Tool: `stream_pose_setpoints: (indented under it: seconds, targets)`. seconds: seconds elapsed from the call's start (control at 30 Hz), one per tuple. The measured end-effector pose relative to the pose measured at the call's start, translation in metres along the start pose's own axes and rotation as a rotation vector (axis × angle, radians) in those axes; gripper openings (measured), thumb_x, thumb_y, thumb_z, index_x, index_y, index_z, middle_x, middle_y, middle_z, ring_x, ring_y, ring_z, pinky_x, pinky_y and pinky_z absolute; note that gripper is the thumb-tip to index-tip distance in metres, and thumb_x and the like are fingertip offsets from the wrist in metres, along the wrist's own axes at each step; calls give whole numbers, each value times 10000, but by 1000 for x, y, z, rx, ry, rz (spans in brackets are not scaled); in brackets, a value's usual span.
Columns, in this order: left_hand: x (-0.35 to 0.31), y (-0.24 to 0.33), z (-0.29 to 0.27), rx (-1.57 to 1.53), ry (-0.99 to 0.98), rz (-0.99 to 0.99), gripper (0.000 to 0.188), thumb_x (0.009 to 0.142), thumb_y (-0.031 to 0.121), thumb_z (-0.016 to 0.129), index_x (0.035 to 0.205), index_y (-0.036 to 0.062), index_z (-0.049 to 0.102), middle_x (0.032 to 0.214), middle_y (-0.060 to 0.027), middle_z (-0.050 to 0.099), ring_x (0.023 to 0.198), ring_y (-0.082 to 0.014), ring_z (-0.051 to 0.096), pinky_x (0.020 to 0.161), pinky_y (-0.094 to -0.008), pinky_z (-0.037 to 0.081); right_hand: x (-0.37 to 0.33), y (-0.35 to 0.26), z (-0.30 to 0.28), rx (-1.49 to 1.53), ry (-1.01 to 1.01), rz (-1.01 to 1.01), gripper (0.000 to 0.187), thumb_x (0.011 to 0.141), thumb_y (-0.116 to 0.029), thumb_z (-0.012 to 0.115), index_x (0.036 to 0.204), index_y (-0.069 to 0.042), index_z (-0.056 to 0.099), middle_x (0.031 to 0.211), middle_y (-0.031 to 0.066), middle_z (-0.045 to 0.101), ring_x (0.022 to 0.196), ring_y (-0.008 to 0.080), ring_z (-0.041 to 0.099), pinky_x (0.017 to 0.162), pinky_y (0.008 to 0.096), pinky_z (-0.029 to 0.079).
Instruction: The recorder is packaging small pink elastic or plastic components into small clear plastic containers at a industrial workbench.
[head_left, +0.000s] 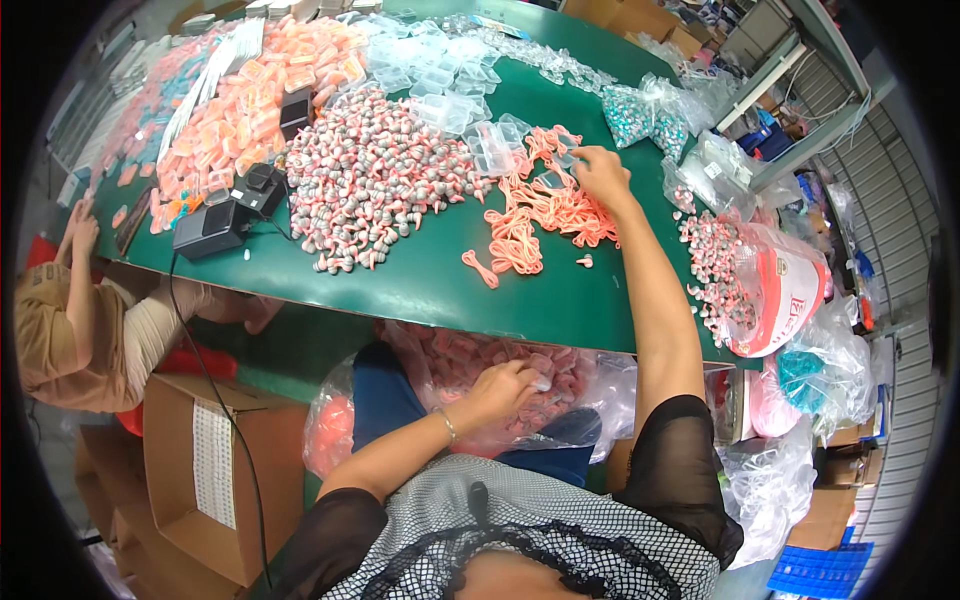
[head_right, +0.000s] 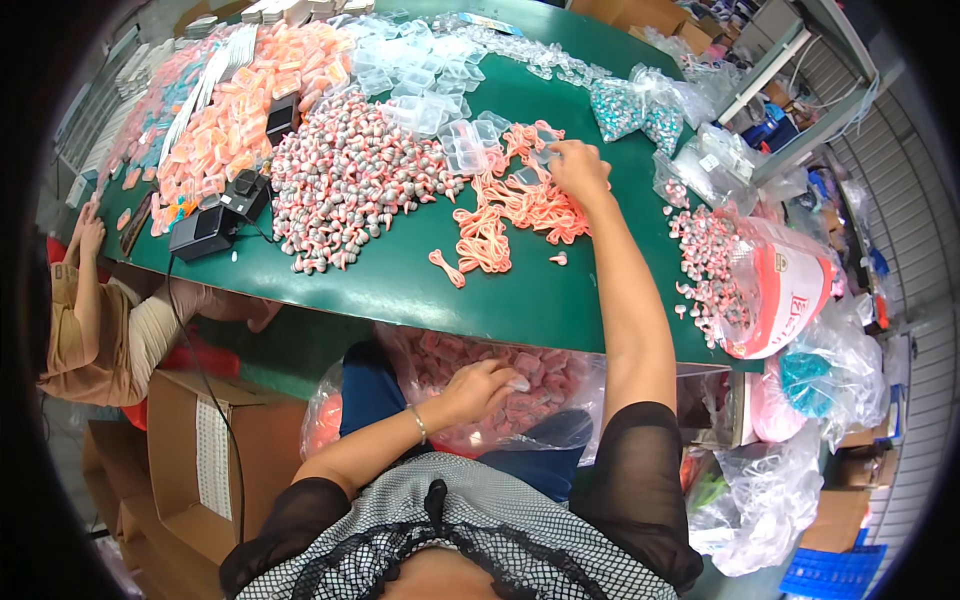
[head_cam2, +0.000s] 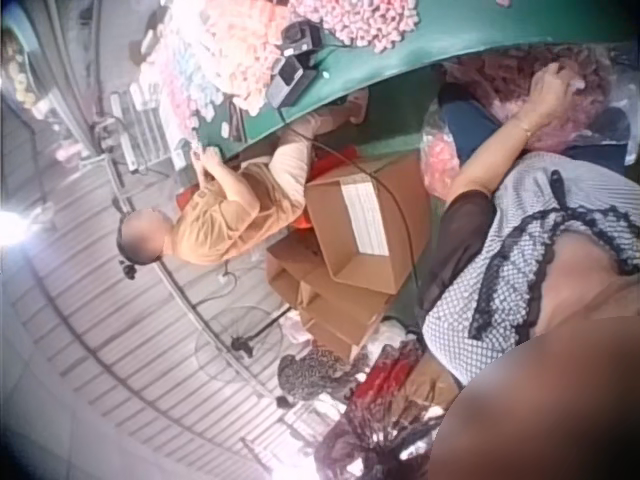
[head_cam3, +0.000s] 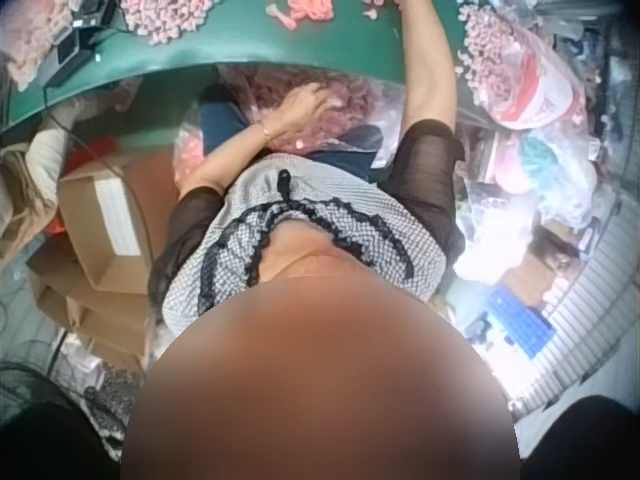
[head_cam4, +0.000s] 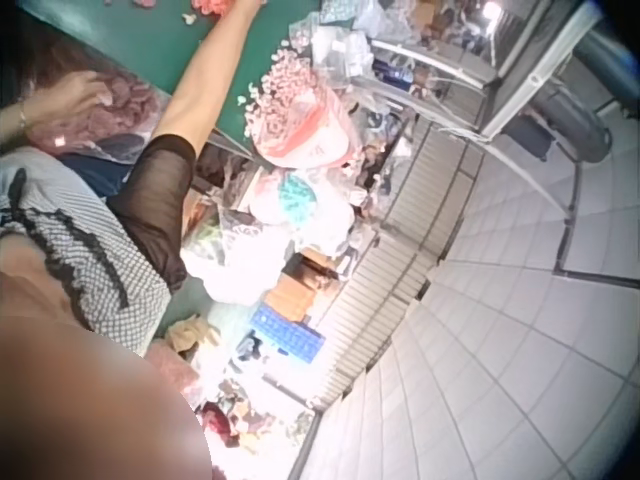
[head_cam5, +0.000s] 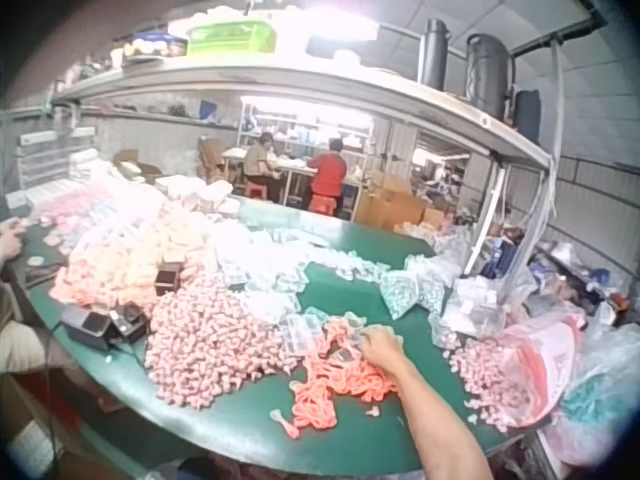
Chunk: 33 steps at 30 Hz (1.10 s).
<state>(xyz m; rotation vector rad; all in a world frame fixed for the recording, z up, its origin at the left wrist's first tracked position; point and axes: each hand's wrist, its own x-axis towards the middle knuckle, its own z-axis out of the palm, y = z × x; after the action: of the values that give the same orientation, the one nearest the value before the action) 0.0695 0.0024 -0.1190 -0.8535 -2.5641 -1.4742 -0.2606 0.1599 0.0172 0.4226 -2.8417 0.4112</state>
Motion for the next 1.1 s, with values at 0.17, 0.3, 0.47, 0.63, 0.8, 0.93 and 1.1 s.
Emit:
stream_pose_setpoints:
  seconds: [0.17,0.3,0.47,0.63,0.8,0.93,1.1]
  targets:
    - [-9,-61,56,60,-403,-321,312,859,167,624,1161,93,653,1124,-187,655,959,-384,649,779,-477,535,-5,-23,0,-214,-33,-35,156,848,-202,644,976,-191,732,1113,29,670,1077,269,616,869,527,452]
    - [-16,-65,63,133,-328,-223,297,844,150,631,1131,83,667,1102,-166,668,938,-378,659,776,-470,539,-33,-16,-16,-109,183,-192,85,821,-176,671,895,-155,708,1049,15,667,1027,254,627,841,467,467]
    - [18,18,-37,-20,-33,134,189,828,103,663,1008,49,680,956,-130,676,862,-344,669,744,-423,553,-102,-15,-58,229,364,-448,118,766,-29,683,872,-80,670,999,58,645,971,285,605,828,416,481]
    - [51,55,-126,148,348,214,161,789,30,683,947,43,654,916,-129,648,846,-331,644,742,-408,532,-193,-28,-69,295,136,-581,179,714,80,660,841,-42,630,934,88,643,914,300,610,780,386,503]
    - [72,17,-154,557,430,-16,235,782,40,693,1010,96,676,1003,-99,617,923,-304,589,799,-398,497,-229,-20,-60,321,67,-585,184,713,94,640,838,-39,620,924,93,645,887,295,628,771,382,507]
    - [76,2,-156,551,386,5,114,792,51,702,901,66,670,982,-84,624,910,-302,587,784,-397,495,-238,-19,-52,396,178,-513,203,720,97,625,868,-42,631,945,93,653,897,303,637,762,380,508]
    - [67,-2,-151,486,367,15,65,812,111,701,856,77,666,969,-58,627,899,-282,582,746,-396,483,-240,19,-48,346,330,-320,178,766,63,596,891,-50,652,928,107,661,887,306,645,741,383,516]
